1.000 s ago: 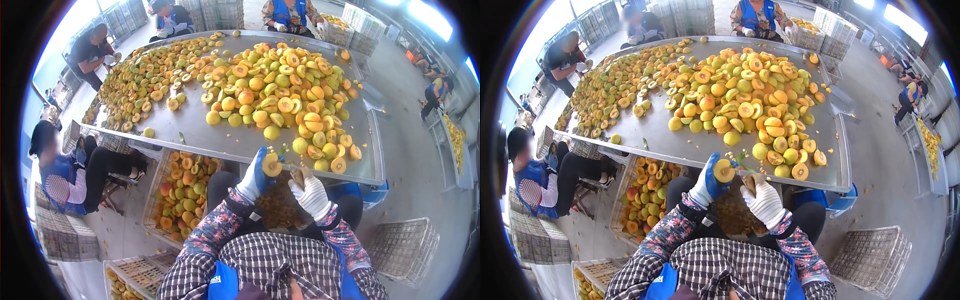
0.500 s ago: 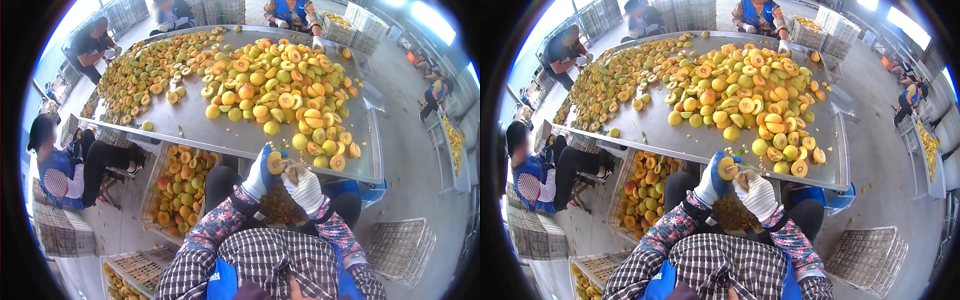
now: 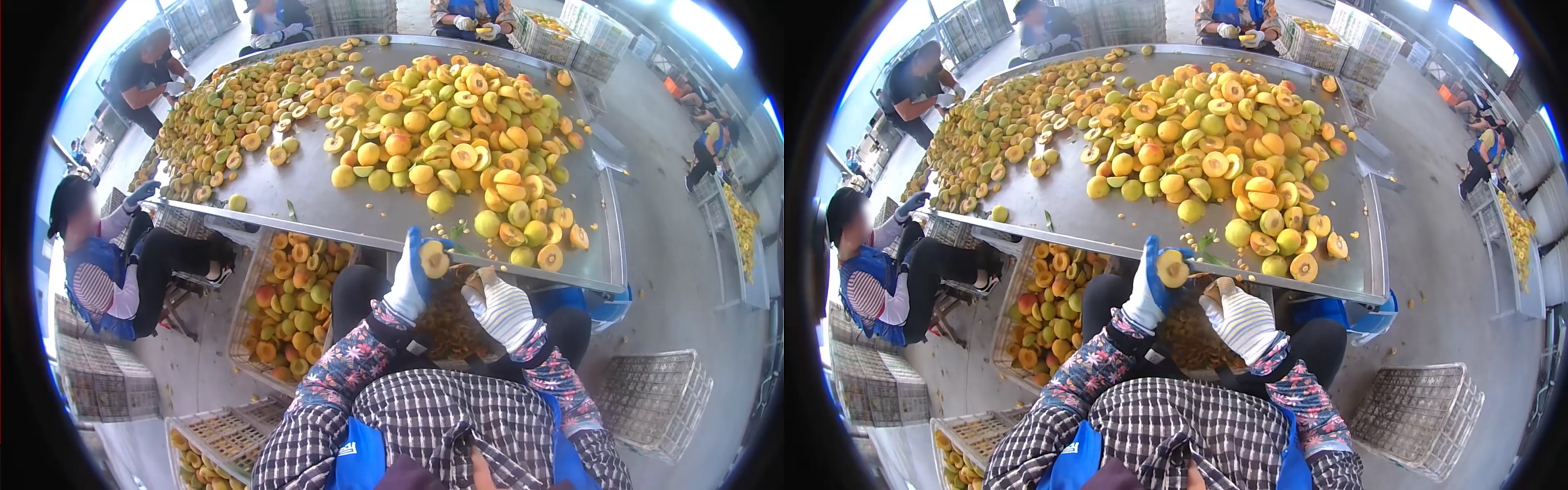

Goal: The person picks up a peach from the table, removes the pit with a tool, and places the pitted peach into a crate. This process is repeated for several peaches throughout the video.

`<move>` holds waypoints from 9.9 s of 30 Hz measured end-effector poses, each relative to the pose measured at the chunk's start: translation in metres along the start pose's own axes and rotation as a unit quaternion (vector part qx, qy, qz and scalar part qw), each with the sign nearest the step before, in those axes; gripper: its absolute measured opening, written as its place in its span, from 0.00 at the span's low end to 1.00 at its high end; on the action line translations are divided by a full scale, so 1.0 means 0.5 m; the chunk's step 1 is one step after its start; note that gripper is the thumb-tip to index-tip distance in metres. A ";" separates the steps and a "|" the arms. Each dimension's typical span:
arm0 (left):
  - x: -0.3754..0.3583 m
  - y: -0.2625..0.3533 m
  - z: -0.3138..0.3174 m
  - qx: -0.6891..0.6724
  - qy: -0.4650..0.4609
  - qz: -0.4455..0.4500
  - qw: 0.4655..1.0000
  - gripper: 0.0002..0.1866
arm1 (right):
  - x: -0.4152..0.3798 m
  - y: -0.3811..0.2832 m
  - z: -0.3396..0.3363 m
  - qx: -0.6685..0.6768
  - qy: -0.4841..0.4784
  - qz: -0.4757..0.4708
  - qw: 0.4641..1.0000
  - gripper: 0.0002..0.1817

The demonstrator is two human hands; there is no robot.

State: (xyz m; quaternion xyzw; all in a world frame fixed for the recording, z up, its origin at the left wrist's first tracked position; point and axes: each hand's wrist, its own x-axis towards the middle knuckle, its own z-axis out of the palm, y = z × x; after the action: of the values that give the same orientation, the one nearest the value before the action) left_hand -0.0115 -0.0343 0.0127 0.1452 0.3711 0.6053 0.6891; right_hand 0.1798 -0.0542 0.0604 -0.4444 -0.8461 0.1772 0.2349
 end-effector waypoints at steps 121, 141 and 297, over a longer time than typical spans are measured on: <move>0.008 -0.033 0.005 0.330 -0.133 0.070 0.932 0.41 | -0.035 0.045 0.123 0.237 0.020 0.066 0.969 0.29; 0.004 -0.030 0.005 0.155 -0.111 -0.054 0.980 0.38 | -0.074 0.052 -0.026 0.673 -0.264 0.336 0.604 0.30; -0.141 0.178 -0.131 0.543 0.056 0.232 0.805 0.22 | -0.143 0.125 0.053 0.306 -0.176 0.173 0.920 0.22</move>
State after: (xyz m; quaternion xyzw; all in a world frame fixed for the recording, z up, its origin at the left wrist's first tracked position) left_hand -0.1205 -0.0969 0.0493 0.5430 0.6327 0.4538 0.3145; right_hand 0.2421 -0.0822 -0.0106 -0.4518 -0.6884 0.5406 0.1723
